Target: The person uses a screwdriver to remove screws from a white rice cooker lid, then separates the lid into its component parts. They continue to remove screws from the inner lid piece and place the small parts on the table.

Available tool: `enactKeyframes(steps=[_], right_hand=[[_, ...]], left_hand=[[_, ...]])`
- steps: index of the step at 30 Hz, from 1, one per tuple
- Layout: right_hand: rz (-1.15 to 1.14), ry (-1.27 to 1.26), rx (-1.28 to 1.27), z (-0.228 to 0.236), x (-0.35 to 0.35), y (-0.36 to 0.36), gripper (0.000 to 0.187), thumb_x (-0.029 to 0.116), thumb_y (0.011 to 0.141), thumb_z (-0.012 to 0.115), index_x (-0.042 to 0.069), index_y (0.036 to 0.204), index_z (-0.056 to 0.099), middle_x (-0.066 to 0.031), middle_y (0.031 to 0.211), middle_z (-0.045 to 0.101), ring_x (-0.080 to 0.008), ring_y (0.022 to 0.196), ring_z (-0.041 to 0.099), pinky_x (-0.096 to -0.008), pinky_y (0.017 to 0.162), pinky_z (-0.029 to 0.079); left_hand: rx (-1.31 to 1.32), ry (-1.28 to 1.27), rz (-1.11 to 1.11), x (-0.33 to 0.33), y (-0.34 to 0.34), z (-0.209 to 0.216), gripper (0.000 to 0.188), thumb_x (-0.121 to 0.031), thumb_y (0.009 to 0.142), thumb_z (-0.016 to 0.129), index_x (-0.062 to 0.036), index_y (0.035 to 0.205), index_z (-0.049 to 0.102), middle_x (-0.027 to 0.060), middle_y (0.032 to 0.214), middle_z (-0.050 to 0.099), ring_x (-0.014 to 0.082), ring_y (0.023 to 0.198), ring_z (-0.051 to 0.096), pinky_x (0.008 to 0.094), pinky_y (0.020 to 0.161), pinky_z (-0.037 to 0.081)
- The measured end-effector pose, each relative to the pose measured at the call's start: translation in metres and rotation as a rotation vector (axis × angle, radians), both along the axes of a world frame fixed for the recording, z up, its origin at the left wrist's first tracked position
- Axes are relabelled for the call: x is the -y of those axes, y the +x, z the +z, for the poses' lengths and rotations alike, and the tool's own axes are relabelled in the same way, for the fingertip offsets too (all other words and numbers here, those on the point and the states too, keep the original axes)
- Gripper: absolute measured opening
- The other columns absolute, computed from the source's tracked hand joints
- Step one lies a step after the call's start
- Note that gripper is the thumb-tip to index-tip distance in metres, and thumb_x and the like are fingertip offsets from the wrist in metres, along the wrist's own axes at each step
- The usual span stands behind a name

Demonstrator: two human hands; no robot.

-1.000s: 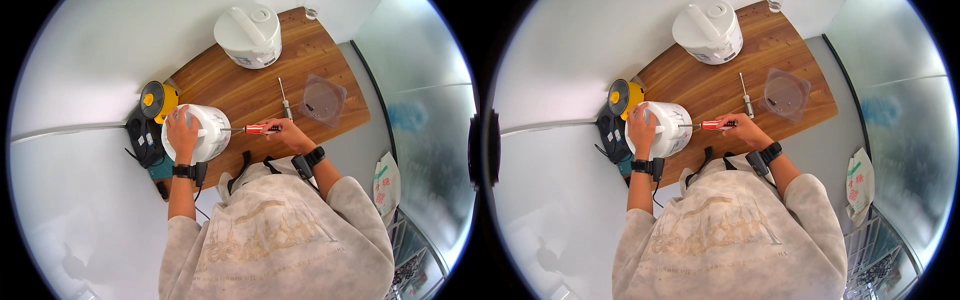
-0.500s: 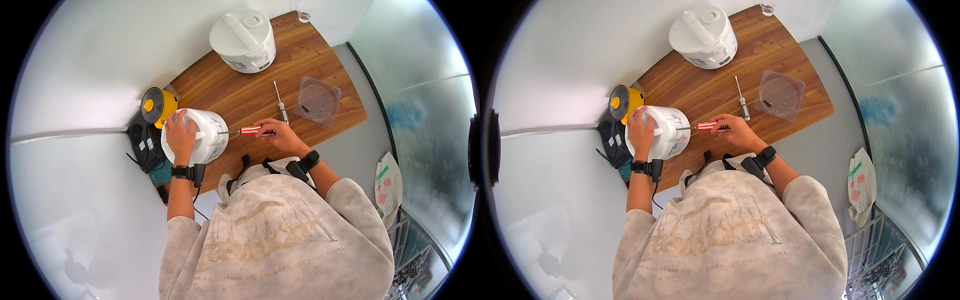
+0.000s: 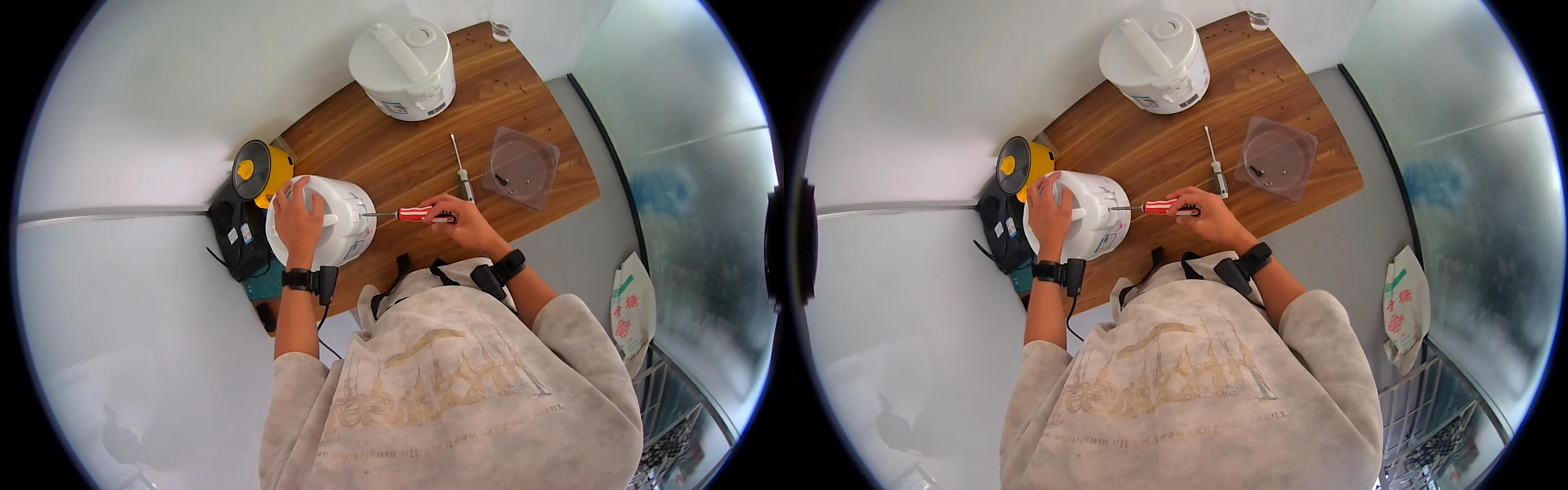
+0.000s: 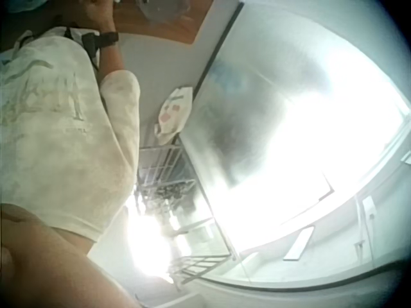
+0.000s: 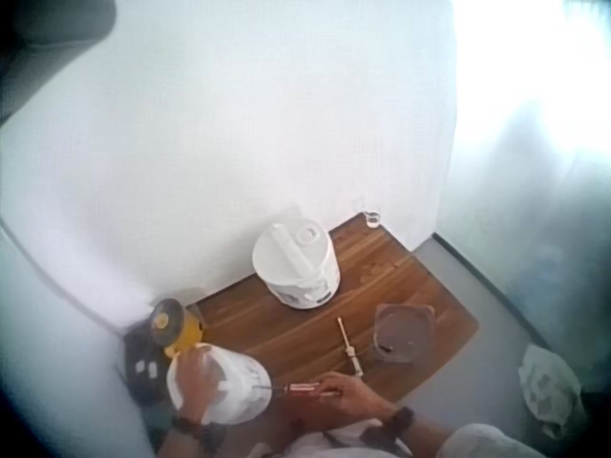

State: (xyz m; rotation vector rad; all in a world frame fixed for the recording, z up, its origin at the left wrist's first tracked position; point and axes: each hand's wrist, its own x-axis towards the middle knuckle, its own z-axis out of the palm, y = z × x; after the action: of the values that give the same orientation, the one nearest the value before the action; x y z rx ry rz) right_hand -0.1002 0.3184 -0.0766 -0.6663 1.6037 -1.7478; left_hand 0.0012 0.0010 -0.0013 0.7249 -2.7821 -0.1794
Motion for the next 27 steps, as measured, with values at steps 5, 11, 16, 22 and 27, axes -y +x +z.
enactKeyframes(steps=[5, 11, 16, 22, 27], right_hand=[[0.02, 0.008, -0.013, 0.005, 0.001, 0.001, 0.022, -0.01, 0.081, 0.066, 0.002, 0.099, 0.071, -0.0113, 0.128, 0.063, -0.0202, 0.103, 0.065, -0.0319, 0.089, 0.054], [-0.006, -0.05, -0.095, -0.003, 0.001, 0.0, 0.022, -0.002, 0.087, 0.067, 0.004, 0.108, 0.069, -0.0095, 0.119, 0.065, -0.0173, 0.095, 0.067, -0.0302, 0.082, 0.056], [0.011, 0.068, 0.357, 0.036, 0.011, -0.007, 0.028, 0.015, 0.101, 0.059, 0.004, 0.126, 0.056, -0.0063, 0.101, 0.065, -0.0125, 0.08, 0.066, -0.0284, 0.072, 0.057], [-0.007, 0.236, 0.532, 0.041, 0.014, -0.023, 0.038, 0.037, 0.106, 0.048, 0.004, 0.12, 0.058, -0.0039, 0.082, 0.063, -0.0115, 0.064, 0.063, -0.0261, 0.052, 0.052], [0.242, 0.486, 0.51, 0.017, 0.017, -0.038, 0.042, 0.041, 0.105, 0.048, 0.004, 0.106, 0.066, -0.0009, 0.068, 0.06, -0.0087, 0.053, 0.055, -0.0251, 0.041, 0.041]], left_hand=[[0.018, -0.007, 0.011, 0.002, 0.001, -0.001, 0.036, -0.028, 0.09, 0.063, -0.0207, 0.124, 0.067, 0.0132, 0.132, 0.054, 0.0353, 0.124, 0.053, 0.0456, 0.1, 0.048], [0.022, 0.007, 0.009, 0.002, -0.002, 0.0, 0.037, -0.029, 0.09, 0.063, -0.0204, 0.125, 0.067, 0.0129, 0.132, 0.054, 0.0349, 0.124, 0.052, 0.0461, 0.101, 0.047], [0.024, -0.009, 0.013, 0.002, 0.0, -0.001, 0.036, -0.028, 0.09, 0.063, -0.0195, 0.125, 0.067, 0.0137, 0.132, 0.054, 0.035, 0.124, 0.052, 0.0461, 0.1, 0.047], [-0.004, -0.015, 0.017, 0.001, 0.0, -0.001, 0.036, -0.028, 0.089, 0.062, -0.0205, 0.124, 0.067, 0.0125, 0.131, 0.055, 0.0346, 0.123, 0.053, 0.0459, 0.1, 0.048], [-0.012, -0.045, 0.011, -0.001, 0.001, -0.002, 0.036, -0.028, 0.089, 0.062, -0.0198, 0.124, 0.067, 0.0128, 0.131, 0.055, 0.035, 0.123, 0.053, 0.0457, 0.1, 0.048]])
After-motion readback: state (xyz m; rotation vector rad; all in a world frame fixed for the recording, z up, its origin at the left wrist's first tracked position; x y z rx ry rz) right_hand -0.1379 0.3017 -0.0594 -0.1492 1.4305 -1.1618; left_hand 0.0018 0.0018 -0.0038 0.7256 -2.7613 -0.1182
